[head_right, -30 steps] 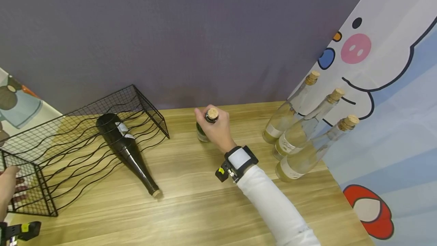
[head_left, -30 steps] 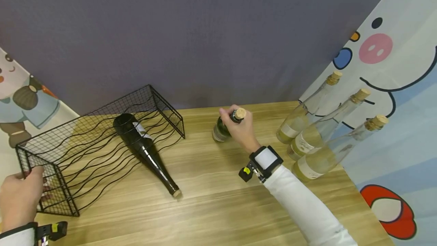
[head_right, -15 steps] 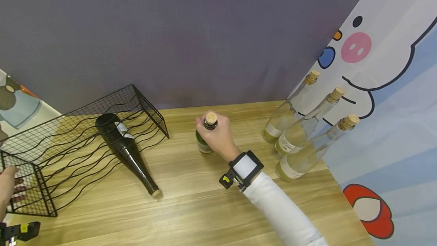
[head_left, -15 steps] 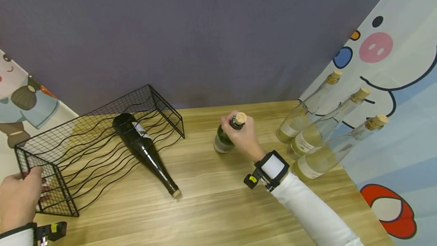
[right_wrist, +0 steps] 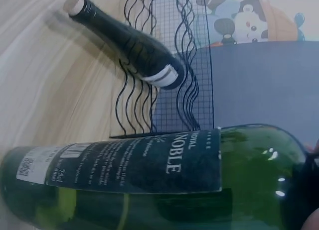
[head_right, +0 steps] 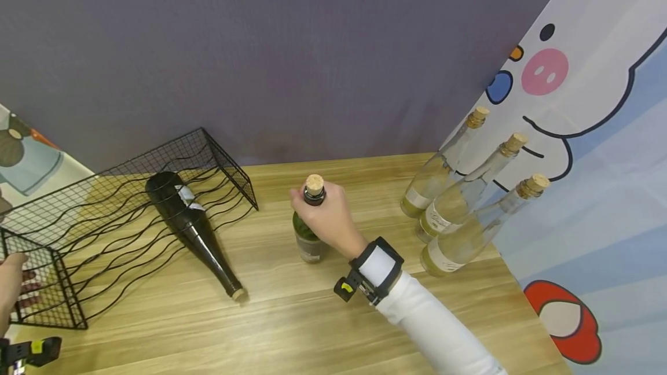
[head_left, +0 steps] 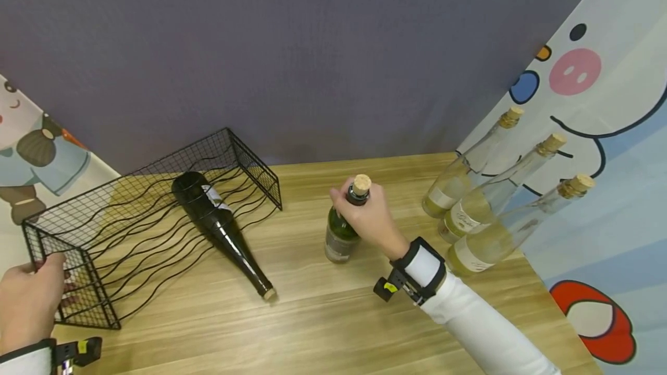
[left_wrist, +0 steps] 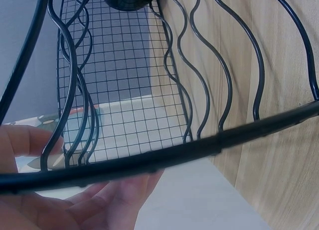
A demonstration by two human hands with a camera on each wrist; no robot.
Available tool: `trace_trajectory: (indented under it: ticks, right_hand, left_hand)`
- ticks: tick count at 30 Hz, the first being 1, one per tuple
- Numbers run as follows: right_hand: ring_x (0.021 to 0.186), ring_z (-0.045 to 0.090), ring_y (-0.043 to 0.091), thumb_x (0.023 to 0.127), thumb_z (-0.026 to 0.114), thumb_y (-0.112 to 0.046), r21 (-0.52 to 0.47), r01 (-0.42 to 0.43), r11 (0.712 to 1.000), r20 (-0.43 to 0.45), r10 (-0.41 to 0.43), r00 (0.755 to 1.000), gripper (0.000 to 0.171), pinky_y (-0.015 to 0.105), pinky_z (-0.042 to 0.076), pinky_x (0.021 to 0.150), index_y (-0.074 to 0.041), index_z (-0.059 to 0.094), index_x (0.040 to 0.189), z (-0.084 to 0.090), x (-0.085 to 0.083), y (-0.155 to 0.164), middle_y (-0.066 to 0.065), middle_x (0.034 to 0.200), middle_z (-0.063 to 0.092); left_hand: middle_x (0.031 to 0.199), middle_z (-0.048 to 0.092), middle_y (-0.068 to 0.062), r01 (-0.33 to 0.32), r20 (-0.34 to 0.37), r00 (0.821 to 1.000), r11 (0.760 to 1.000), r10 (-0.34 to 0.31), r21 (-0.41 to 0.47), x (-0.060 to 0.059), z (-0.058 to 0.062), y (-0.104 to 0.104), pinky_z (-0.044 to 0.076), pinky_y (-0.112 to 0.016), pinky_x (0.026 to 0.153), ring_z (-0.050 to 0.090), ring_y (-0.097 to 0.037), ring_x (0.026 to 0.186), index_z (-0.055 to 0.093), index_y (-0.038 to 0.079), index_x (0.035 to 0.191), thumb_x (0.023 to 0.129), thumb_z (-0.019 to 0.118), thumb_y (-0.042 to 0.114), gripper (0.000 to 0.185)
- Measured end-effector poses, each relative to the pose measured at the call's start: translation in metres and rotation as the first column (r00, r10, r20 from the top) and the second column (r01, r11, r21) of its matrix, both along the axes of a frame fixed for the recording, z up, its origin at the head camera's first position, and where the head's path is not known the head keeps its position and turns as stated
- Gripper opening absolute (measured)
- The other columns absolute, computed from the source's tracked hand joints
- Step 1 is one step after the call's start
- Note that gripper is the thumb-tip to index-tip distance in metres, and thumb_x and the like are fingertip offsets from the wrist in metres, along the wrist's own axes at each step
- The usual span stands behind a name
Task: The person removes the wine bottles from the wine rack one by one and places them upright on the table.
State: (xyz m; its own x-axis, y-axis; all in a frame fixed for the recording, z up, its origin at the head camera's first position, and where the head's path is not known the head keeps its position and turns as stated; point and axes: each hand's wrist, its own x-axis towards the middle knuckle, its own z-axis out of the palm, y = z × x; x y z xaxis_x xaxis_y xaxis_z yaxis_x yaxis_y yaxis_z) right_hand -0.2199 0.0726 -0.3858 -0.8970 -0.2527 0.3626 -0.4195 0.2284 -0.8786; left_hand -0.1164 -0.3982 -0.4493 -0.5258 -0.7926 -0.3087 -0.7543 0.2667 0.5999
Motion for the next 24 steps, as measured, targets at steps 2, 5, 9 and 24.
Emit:
trace_trajectory:
  ticks: [2, 5, 9, 24]
  right_hand:
    - [0.060, 0.058, 0.014, 0.091, 0.067, -0.011, -0.009, -0.011, 1.000, 0.015, 0.011, 1.000, 0.022, 0.026, 0.050, 0.063, -0.006, 0.059, 0.071, 0.002, 0.002, -0.001, 0.004, 0.062, 0.060]
    - [0.061, 0.058, 0.014, 0.091, 0.067, -0.011, -0.020, -0.020, 1.000, 0.028, 0.020, 0.999, 0.023, 0.026, 0.050, 0.064, -0.005, 0.059, 0.070, 0.004, 0.004, -0.001, 0.002, 0.062, 0.059]
    - [0.063, 0.058, 0.013, 0.090, 0.068, -0.009, -0.034, -0.049, 0.998, 0.050, 0.051, 0.997, 0.021, 0.025, 0.050, 0.066, -0.004, 0.058, 0.072, 0.006, 0.005, 0.000, 0.000, 0.062, 0.059]
    - [0.072, 0.067, 0.012, 0.085, 0.070, -0.002, -0.047, -0.279, 0.959, 0.152, 0.283, 0.947, 0.014, 0.031, 0.058, 0.070, 0.000, 0.058, 0.080, -0.015, -0.005, 0.008, 0.002, 0.075, 0.068]
  left_hand:
    - [0.119, 0.044, -0.039, -0.004, -0.008, 1.000, 1.000, 0.004, 0.005, 0.000, 0.000, 0.000, 0.045, -0.030, 0.037, 0.042, -0.009, 0.047, 0.015, -0.011, 0.152, 0.101, 0.023, 0.036, 0.070]
    - [0.117, 0.044, -0.038, -0.005, -0.016, 1.000, 1.000, 0.005, 0.008, -0.001, 0.000, 0.000, 0.046, -0.029, 0.037, 0.041, -0.008, 0.047, 0.015, -0.011, 0.152, 0.101, 0.023, 0.035, 0.069]
    - [0.115, 0.045, -0.037, -0.002, -0.026, 1.000, 1.000, 0.002, 0.008, -0.001, 0.000, 0.000, 0.046, -0.028, 0.037, 0.041, -0.008, 0.048, 0.016, -0.011, 0.152, 0.101, 0.024, 0.035, 0.069]
    - [0.127, 0.043, -0.042, 0.015, -0.028, 0.999, 1.000, -0.016, -0.004, 0.000, 0.002, 0.002, 0.042, -0.028, 0.037, 0.054, -0.033, 0.070, 0.013, -0.013, 0.151, 0.102, 0.022, 0.033, 0.068]
